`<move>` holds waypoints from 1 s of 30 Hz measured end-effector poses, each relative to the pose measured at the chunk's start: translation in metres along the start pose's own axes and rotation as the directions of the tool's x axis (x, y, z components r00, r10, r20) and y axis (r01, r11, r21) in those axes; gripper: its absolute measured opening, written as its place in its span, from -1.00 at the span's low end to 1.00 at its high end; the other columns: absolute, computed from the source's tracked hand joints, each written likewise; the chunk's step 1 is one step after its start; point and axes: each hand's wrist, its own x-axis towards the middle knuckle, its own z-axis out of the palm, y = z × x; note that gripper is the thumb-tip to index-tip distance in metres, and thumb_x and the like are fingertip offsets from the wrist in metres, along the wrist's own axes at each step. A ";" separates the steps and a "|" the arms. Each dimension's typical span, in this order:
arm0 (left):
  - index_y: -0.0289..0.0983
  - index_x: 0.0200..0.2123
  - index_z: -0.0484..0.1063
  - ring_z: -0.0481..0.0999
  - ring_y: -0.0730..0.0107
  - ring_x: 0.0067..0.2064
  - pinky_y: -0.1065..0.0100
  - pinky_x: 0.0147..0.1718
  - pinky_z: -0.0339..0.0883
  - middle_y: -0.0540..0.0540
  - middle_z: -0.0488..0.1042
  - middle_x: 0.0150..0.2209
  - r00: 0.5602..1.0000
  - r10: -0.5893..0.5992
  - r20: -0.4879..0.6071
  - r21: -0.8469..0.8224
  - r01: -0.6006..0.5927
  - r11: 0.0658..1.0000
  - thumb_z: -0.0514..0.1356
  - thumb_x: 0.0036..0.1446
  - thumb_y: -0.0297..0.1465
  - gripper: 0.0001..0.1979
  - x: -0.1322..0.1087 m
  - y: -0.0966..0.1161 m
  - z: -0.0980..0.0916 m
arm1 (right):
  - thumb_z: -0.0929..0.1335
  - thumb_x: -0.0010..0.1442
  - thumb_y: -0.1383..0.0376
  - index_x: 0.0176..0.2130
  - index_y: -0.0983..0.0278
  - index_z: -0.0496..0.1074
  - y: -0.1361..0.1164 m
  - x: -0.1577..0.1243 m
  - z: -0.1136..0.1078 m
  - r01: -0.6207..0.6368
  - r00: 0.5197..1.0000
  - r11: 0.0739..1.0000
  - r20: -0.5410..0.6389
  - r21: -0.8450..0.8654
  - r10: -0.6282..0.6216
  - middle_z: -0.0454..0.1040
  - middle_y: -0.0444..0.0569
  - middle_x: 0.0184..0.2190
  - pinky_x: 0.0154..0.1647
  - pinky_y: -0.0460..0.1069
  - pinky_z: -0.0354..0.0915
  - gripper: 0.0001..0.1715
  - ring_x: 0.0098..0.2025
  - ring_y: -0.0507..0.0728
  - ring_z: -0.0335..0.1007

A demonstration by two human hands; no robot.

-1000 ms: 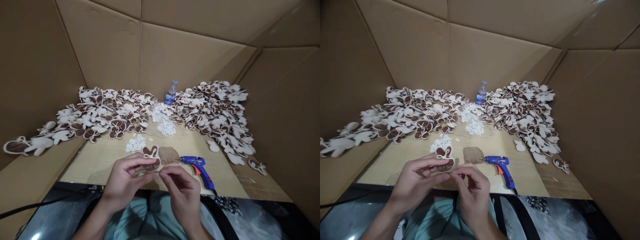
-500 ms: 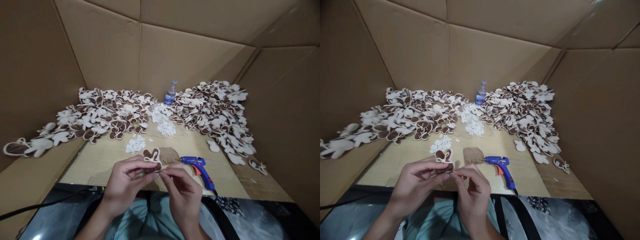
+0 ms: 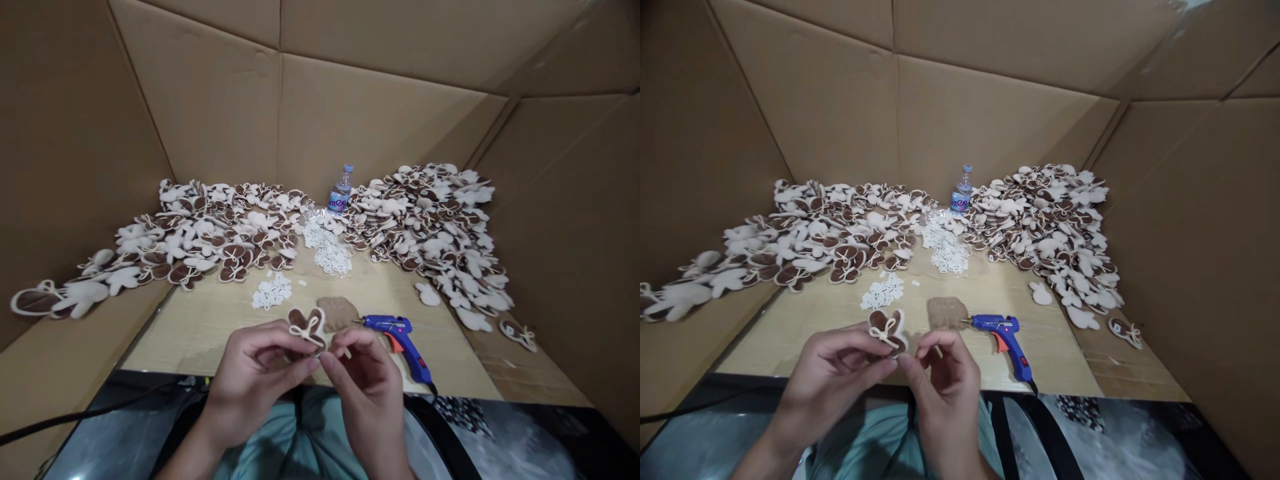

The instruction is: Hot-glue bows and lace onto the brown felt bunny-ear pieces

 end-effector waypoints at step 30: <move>-0.24 -0.47 0.62 0.49 0.52 -0.43 0.55 -0.43 0.36 0.00 0.61 -0.45 0.994 -0.110 0.015 0.095 0.109 0.990 0.49 -0.21 -0.43 -0.84 0.011 0.002 -0.012 | 0.45 0.19 0.19 -0.22 0.20 0.61 0.005 0.019 -0.051 -0.050 0.999 0.998 0.005 -0.039 0.050 0.65 -0.06 -0.40 -0.31 -0.14 0.43 -0.83 -0.39 0.01 0.53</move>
